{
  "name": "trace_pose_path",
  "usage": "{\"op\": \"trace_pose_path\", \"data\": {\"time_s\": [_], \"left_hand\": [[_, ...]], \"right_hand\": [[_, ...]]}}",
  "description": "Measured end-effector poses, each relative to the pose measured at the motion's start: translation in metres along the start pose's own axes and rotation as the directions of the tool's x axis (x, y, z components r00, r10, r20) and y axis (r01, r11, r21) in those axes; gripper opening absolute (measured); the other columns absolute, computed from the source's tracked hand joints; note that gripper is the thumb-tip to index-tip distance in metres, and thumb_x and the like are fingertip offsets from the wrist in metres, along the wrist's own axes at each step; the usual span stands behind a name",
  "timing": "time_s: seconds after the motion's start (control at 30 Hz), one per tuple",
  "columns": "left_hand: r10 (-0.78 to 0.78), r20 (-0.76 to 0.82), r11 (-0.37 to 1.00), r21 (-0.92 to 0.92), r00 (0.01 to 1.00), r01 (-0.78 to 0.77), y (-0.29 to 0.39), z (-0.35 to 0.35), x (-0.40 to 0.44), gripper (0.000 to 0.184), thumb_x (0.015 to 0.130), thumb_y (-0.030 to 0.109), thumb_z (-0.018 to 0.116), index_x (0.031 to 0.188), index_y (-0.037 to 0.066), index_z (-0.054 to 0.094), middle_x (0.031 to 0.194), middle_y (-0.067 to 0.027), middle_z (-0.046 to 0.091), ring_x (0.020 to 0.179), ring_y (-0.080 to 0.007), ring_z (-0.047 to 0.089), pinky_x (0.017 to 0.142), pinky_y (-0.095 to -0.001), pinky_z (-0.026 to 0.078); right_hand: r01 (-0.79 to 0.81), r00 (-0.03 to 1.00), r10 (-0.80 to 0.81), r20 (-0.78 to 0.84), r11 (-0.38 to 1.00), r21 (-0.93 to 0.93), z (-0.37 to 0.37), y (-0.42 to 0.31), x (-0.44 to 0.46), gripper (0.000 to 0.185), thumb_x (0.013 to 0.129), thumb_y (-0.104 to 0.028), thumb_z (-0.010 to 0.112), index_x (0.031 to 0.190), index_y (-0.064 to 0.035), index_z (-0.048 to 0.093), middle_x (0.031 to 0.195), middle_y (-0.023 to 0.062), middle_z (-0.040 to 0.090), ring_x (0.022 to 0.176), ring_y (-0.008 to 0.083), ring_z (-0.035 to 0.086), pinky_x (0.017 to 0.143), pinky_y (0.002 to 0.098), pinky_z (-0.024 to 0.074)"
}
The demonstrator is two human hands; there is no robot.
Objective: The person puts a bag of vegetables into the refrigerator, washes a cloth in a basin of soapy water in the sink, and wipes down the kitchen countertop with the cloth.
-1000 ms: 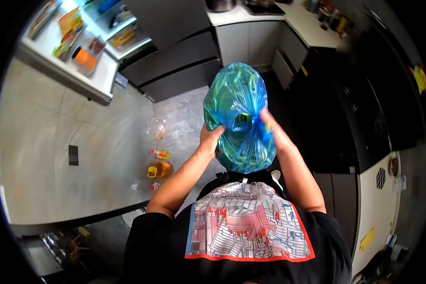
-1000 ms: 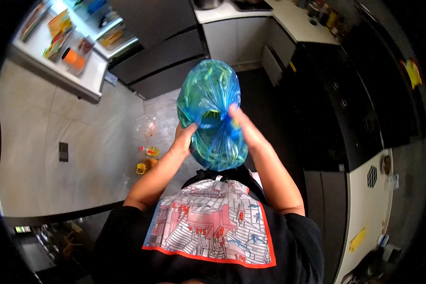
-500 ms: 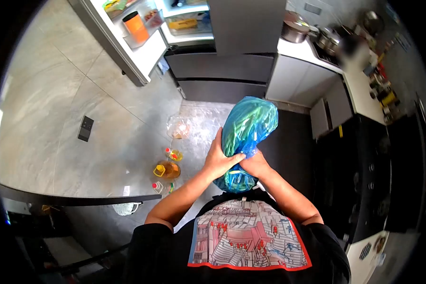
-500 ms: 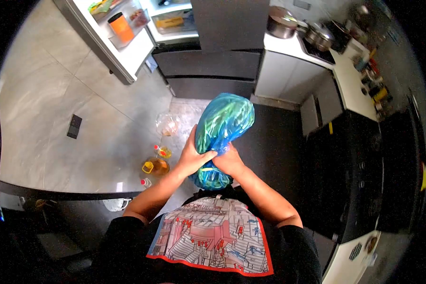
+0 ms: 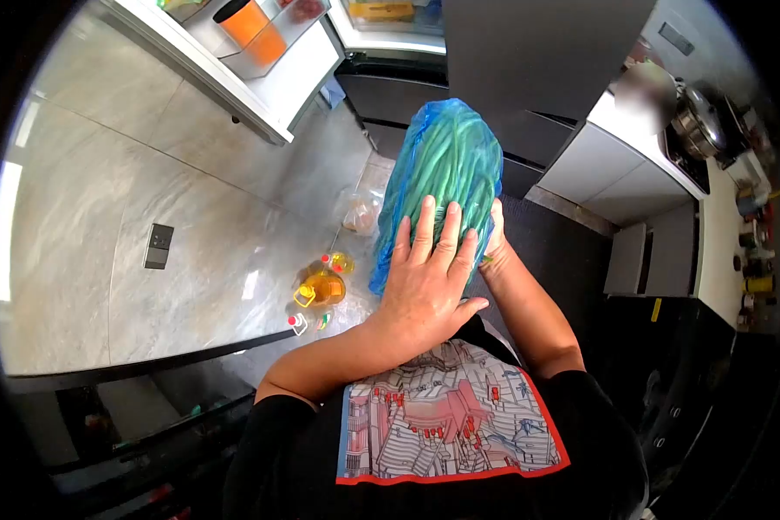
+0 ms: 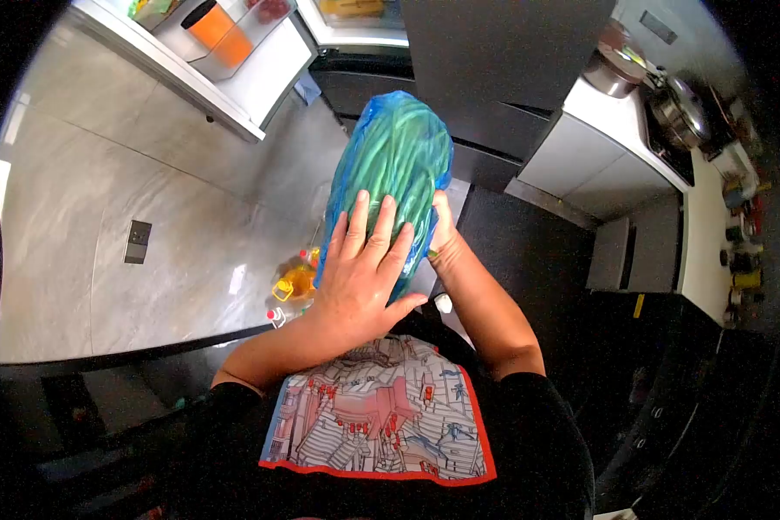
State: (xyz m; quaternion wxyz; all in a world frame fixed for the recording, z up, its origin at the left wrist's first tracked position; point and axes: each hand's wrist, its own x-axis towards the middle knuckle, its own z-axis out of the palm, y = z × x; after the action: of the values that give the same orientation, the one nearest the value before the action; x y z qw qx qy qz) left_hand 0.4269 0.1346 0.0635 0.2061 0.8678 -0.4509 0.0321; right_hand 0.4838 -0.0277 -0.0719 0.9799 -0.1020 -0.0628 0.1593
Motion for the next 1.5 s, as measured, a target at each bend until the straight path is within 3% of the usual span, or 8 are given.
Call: {"op": "trace_pose_path", "data": {"time_s": [0.37, 0.47, 0.6, 0.7, 0.9, 1.1, 1.23, 1.5], "left_hand": [[-0.452, -0.352, 0.661, -0.749, 0.82, 0.044, -0.175, -0.003, 0.068, 0.094, 0.081, 0.045, 0.065, 0.146, 0.001, 0.014, 0.146, -0.0203, 0.03, 0.138, -0.027, 0.024, 0.113, -0.0402, 0.014], [-0.459, 0.138, -0.244, -0.969, 0.877, 0.024, -0.255, 0.04, 0.091, 0.103, 0.076, 0.069, 0.055, 0.146, 0.004, 0.018, 0.146, -0.0178, 0.031, 0.136, -0.0278, 0.028, 0.113, -0.0412, 0.018], [0.012, 0.312, -0.607, -0.752, 0.95, 0.255, -0.336, 0.08, 0.116, 0.09, 0.075, 0.065, 0.06, 0.139, 0.007, 0.037, 0.136, -0.0097, 0.047, 0.124, -0.0221, 0.046, 0.105, -0.0385, 0.036], [0.035, 0.31, -0.641, -0.722, 0.95, 0.259, -0.369, 0.078, 0.137, 0.089, 0.073, 0.065, 0.063, 0.136, 0.007, 0.04, 0.134, -0.0094, 0.05, 0.12, -0.0223, 0.049, 0.103, -0.0387, 0.038], [-0.003, 0.203, -0.705, -0.695, 0.979, 0.141, -0.431, 0.076, 0.185, 0.07, 0.08, 0.048, 0.059, 0.134, 0.006, 0.043, 0.128, -0.0102, 0.053, 0.116, -0.0232, 0.053, 0.101, -0.0395, 0.041], [-0.037, 0.23, -0.64, -0.753, 0.972, 0.154, -0.457, 0.059, 0.221, 0.078, 0.073, 0.048, 0.065, 0.132, 0.002, 0.043, 0.126, -0.0132, 0.054, 0.115, -0.0255, 0.054, 0.099, -0.0395, 0.043], [-0.04, 0.256, -0.598, -0.781, 0.966, 0.182, -0.458, 0.056, 0.234, 0.088, 0.067, 0.053, 0.071, 0.133, 0.003, 0.042, 0.125, -0.0136, 0.054, 0.113, -0.0266, 0.055, 0.099, -0.0414, 0.043], [0.098, 0.152, -0.57, -0.802, 0.984, 0.18, -0.447, 0.037, 0.296, 0.079, 0.071, 0.046, 0.068, 0.131, 0.002, 0.043, 0.125, -0.0124, 0.054, 0.113, -0.0247, 0.054, 0.098, -0.0379, 0.043]], "right_hand": [[0.011, 0.962, -0.008, -0.274, 1.0, 0.01, -0.025, -0.049, 0.127, 0.052, 0.078, -0.028, 0.05, 0.121, 0.0007, 0.054, 0.117, 0.0192, 0.06, 0.102, 0.0318, 0.061, 0.094, 0.0433, 0.0476], [-0.027, 0.954, -0.024, -0.298, 0.986, -0.166, -0.035, -0.062, 0.166, 0.048, 0.075, -0.024, 0.05, 0.114, 0.0025, 0.058, 0.107, 0.0191, 0.064, 0.093, 0.0304, 0.063, 0.089, 0.0421, 0.0502], [-0.138, 0.948, -0.17, -0.27, 0.544, -0.827, -0.05, -0.064, 0.238, 0.049, 0.085, -0.03, 0.047, 0.124, 0.0008, 0.049, 0.113, 0.0167, 0.059, 0.099, 0.0298, 0.059, 0.091, 0.039, 0.0469], [0.017, 0.959, -0.264, 0.106, -0.318, -0.948, -0.088, -0.094, 0.309, 0.043, 0.092, -0.034, 0.045, 0.117, 0.0004, 0.051, 0.109, 0.0183, 0.058, 0.1, 0.0346, 0.052, 0.092, 0.0386, 0.0401], [0.004, 0.861, -0.234, 0.451, -0.884, -0.467, -0.012, -0.112, 0.371, 0.035, 0.081, -0.035, 0.058, 0.072, -0.0011, 0.061, 0.079, 0.0161, 0.059, 0.088, 0.0326, 0.055, 0.09, 0.0443, 0.0374], [-0.362, 0.932, -0.362, 0.024, -0.922, 0.139, 0.028, -0.18, 0.377, 0.059, 0.09, -0.054, 0.039, 0.082, -0.0028, 0.067, 0.084, 0.0141, 0.063, 0.088, 0.0312, 0.057, 0.101, 0.0467, 0.0283], [0.081, 0.655, -0.264, -0.707, -0.907, 0.414, 0.027, -0.176, 0.37, 0.051, 0.092, -0.044, 0.042, 0.104, -0.0009, 0.066, 0.102, 0.0127, 0.064, 0.11, 0.0288, 0.052, 0.101, 0.0477, 0.0245], [-0.036, 0.97, -0.012, -0.243, -0.995, -0.094, 0.0, -0.139, 0.255, 0.027, 0.086, -0.03, 0.054, 0.085, -0.0073, 0.068, 0.091, 0.0152, 0.063, 0.094, 0.0304, 0.057, 0.088, 0.0479, 0.0398]]}}
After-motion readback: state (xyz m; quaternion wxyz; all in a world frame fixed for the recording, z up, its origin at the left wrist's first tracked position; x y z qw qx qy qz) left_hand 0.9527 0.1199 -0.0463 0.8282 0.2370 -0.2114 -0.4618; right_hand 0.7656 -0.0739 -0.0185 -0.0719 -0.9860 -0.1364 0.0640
